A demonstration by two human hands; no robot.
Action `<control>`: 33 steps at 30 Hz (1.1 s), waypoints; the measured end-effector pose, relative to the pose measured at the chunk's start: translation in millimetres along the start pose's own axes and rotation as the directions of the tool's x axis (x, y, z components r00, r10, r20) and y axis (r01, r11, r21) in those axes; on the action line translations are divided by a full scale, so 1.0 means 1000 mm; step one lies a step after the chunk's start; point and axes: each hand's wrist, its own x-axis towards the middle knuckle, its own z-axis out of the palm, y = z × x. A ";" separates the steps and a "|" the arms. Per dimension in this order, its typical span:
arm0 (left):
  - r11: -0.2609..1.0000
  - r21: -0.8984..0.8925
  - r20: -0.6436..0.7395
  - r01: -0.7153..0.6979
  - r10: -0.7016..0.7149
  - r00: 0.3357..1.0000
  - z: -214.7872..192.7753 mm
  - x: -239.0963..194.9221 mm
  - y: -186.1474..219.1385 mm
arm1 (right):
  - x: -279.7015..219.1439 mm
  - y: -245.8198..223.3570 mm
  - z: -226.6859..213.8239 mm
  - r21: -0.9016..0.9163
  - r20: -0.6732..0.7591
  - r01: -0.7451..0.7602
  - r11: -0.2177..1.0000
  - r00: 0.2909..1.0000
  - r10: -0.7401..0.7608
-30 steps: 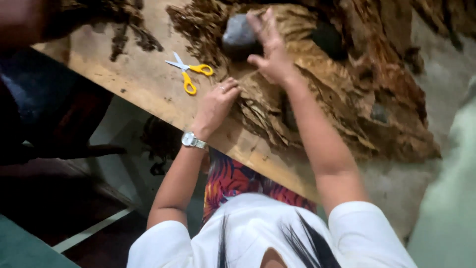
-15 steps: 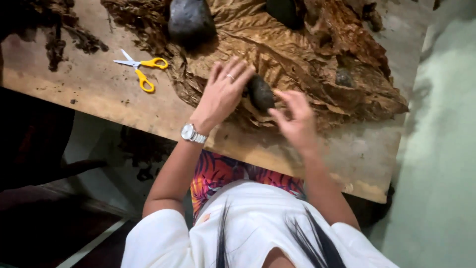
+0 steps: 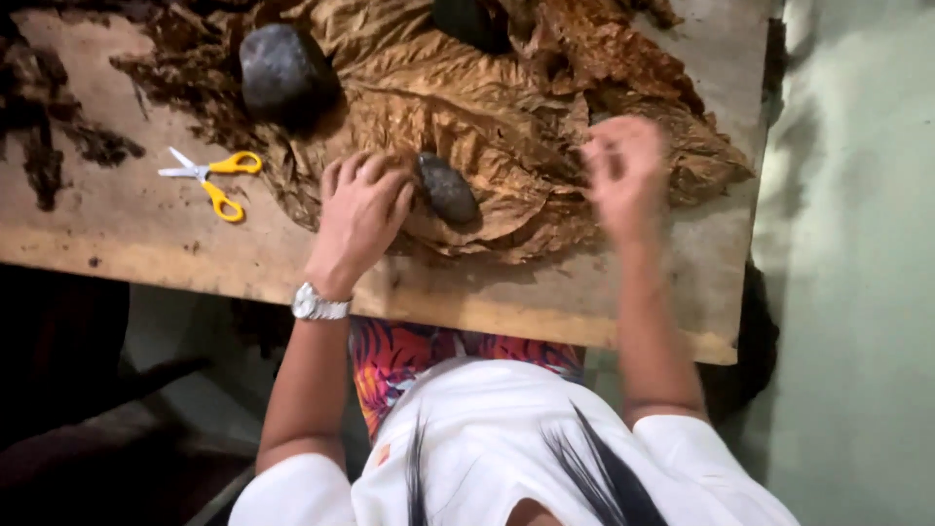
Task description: Trimming and preparing large dried leaves on a wooden table using scissors and stones as weights.
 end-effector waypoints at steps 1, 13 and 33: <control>1.000 0.000 0.008 0.011 -0.011 1.000 0.005 0.011 0.010 | 0.004 0.025 0.000 0.006 0.012 -0.002 1.000 1.000 0.002; 0.983 -0.026 0.086 -0.184 0.186 0.979 0.041 0.094 0.116 | 0.087 0.113 0.043 0.101 0.386 -0.053 0.994 0.923 0.010; 0.977 0.068 0.413 -0.200 0.155 0.898 0.071 0.093 0.128 | 0.133 0.075 0.023 0.093 0.609 -0.605 0.791 0.662 0.436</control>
